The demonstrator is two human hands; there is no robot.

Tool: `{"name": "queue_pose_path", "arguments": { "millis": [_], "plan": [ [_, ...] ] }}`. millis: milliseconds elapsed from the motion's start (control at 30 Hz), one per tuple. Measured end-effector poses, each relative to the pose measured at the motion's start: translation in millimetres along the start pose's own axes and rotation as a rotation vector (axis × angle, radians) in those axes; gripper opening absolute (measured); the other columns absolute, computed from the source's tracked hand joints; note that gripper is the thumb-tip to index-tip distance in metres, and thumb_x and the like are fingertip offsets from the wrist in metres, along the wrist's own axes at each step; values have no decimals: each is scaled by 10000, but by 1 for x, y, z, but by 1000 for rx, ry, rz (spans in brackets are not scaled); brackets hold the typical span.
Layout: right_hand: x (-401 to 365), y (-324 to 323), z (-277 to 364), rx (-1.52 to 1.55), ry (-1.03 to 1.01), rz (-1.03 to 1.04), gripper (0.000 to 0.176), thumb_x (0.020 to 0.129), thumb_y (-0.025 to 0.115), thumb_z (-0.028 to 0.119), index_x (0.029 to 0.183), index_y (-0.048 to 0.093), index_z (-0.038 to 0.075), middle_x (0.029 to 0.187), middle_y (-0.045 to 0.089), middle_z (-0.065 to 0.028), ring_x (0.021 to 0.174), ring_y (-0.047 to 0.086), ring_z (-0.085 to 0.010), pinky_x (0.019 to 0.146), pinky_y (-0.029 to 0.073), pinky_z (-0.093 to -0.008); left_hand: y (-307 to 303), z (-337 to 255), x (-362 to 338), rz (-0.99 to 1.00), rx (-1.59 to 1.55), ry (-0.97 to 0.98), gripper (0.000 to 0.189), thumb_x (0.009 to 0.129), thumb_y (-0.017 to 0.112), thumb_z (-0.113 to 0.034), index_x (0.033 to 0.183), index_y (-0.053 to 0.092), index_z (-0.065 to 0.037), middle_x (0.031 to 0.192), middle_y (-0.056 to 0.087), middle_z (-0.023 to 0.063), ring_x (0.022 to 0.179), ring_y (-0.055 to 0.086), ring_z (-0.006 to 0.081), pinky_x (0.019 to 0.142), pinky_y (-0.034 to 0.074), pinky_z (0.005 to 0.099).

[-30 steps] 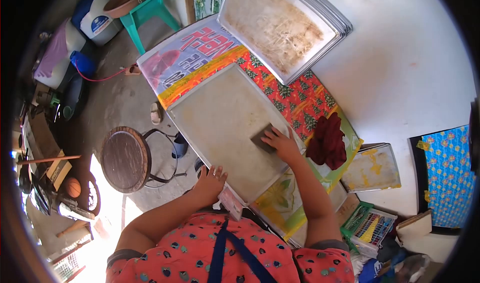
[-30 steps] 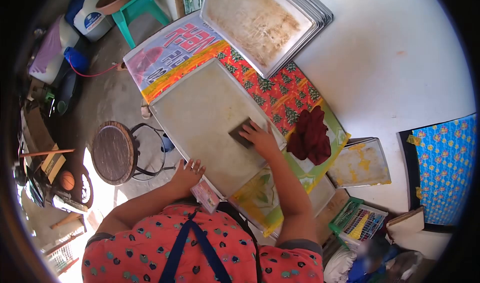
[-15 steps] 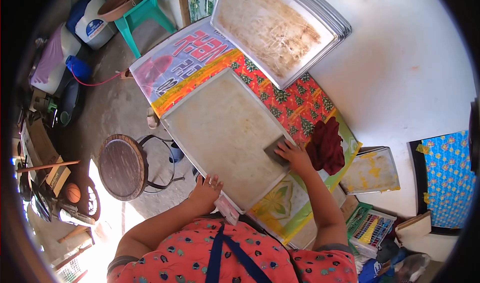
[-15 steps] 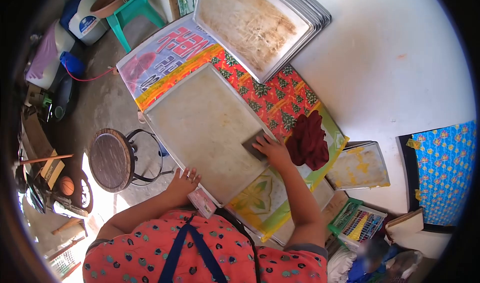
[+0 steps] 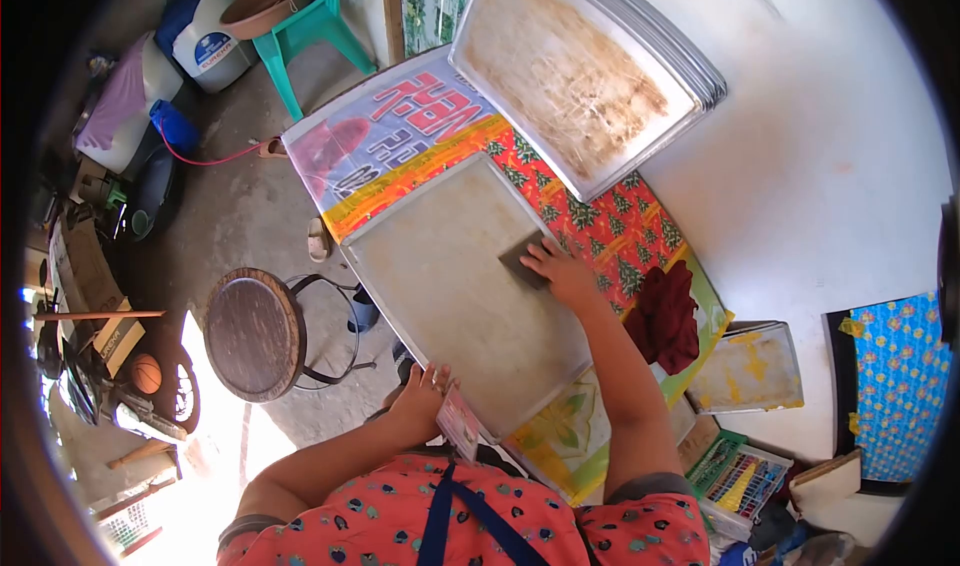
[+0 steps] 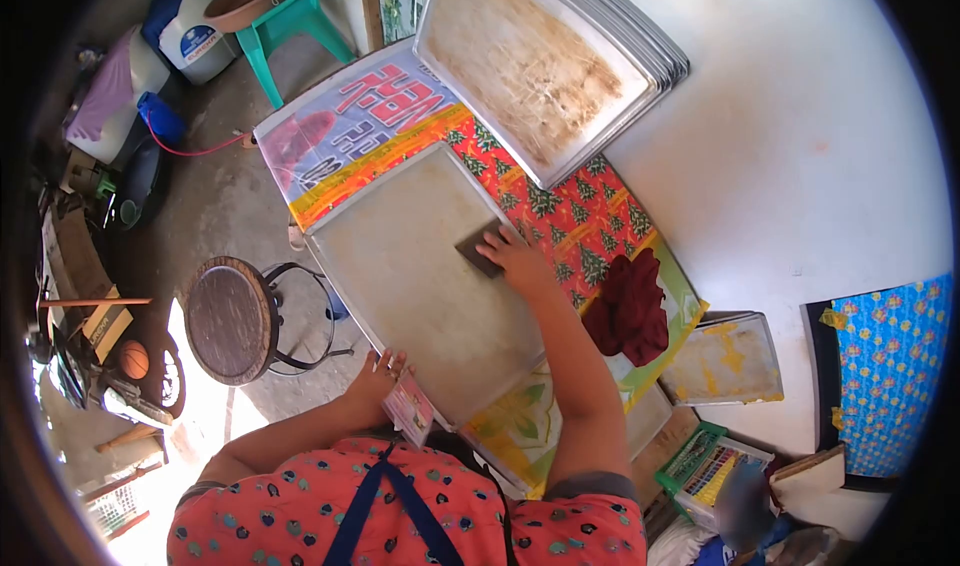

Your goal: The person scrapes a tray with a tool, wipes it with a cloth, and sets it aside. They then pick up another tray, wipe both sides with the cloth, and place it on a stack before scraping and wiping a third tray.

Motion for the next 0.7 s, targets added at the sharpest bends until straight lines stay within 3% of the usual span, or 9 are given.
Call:
{"name": "queue_pose_path", "arguments": {
  "millis": [133, 267, 333, 400, 500, 567, 700],
  "plan": [
    [-82, -4, 4, 5, 34, 184, 645, 709, 508, -34, 1300, 514, 225, 1392, 460, -9, 1325, 379, -243, 1103, 222, -501, -2, 7, -5, -71, -42, 40, 702, 830, 531, -400, 1386, 348, -12, 1404, 353, 272, 1307, 331, 435, 1046, 227, 583],
    [-35, -8, 4, 3, 8, 106, 610, 753, 491, -20, 1297, 516, 253, 1375, 475, 10, 1296, 416, -239, 1097, 249, -492, -9, 25, 1, 17, -79, 119, 655, 835, 526, -381, 1392, 366, -76, 1393, 396, 229, 1284, 376, 412, 1025, 282, 547],
    [30, -2, 2, -2, -61, 2, 594, 767, 478, -22, 1293, 522, 250, 1372, 478, 13, 1299, 410, -236, 1097, 243, -496, -26, 62, 15, 237, -83, 115, 645, 843, 538, -387, 1402, 354, -121, 1475, 298, 165, 1322, 333, 381, 1003, 280, 588],
    [83, -4, 2, 34, -14, -18, 585, 777, 468, -29, 1292, 523, 244, 1379, 472, 13, 1302, 403, -232, 1098, 238, -491, -70, 93, 18, -53, -20, -135, 747, 793, 645, -380, 1436, 305, -212, 1511, 202, 172, 1353, 256, 411, 994, 270, 646],
    [105, -4, 7, 1, 5, -33, 580, 786, 461, -31, 1295, 520, 241, 1385, 467, 6, 1309, 390, -227, 1103, 232, -483, -99, 128, 36, -51, 5, -287, 943, 702, 745, -424, 1468, 214, -277, 1531, 101, 182, 1362, 139, 495, 997, 212, 706],
    [77, -2, 4, 7, -28, -19, 594, 769, 481, -36, 1294, 521, 239, 1390, 462, 3, 1312, 387, -227, 1108, 232, -474, -95, 142, 52, 44, -58, -303, 1019, 666, 772, -446, 1477, 177, -282, 1534, 58, 192, 1353, 91, 537, 998, 191, 719],
    [-45, -6, 9, -19, 26, 174, 658, 717, 531, -48, 1306, 509, 244, 1392, 457, 3, 1316, 384, -232, 1102, 248, -484, -90, 145, 56, 38, -85, -293, 1023, 656, 786, -427, 1474, 191, -268, 1531, 51, 206, 1348, 77, 549, 980, 219, 726]
  ]
}}
Point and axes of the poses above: each hand's wrist, its own x-axis towards the middle knuckle, its own y-axis out of the palm, z = x × y, the point moved 2 cm from there along x, towards the middle knuckle
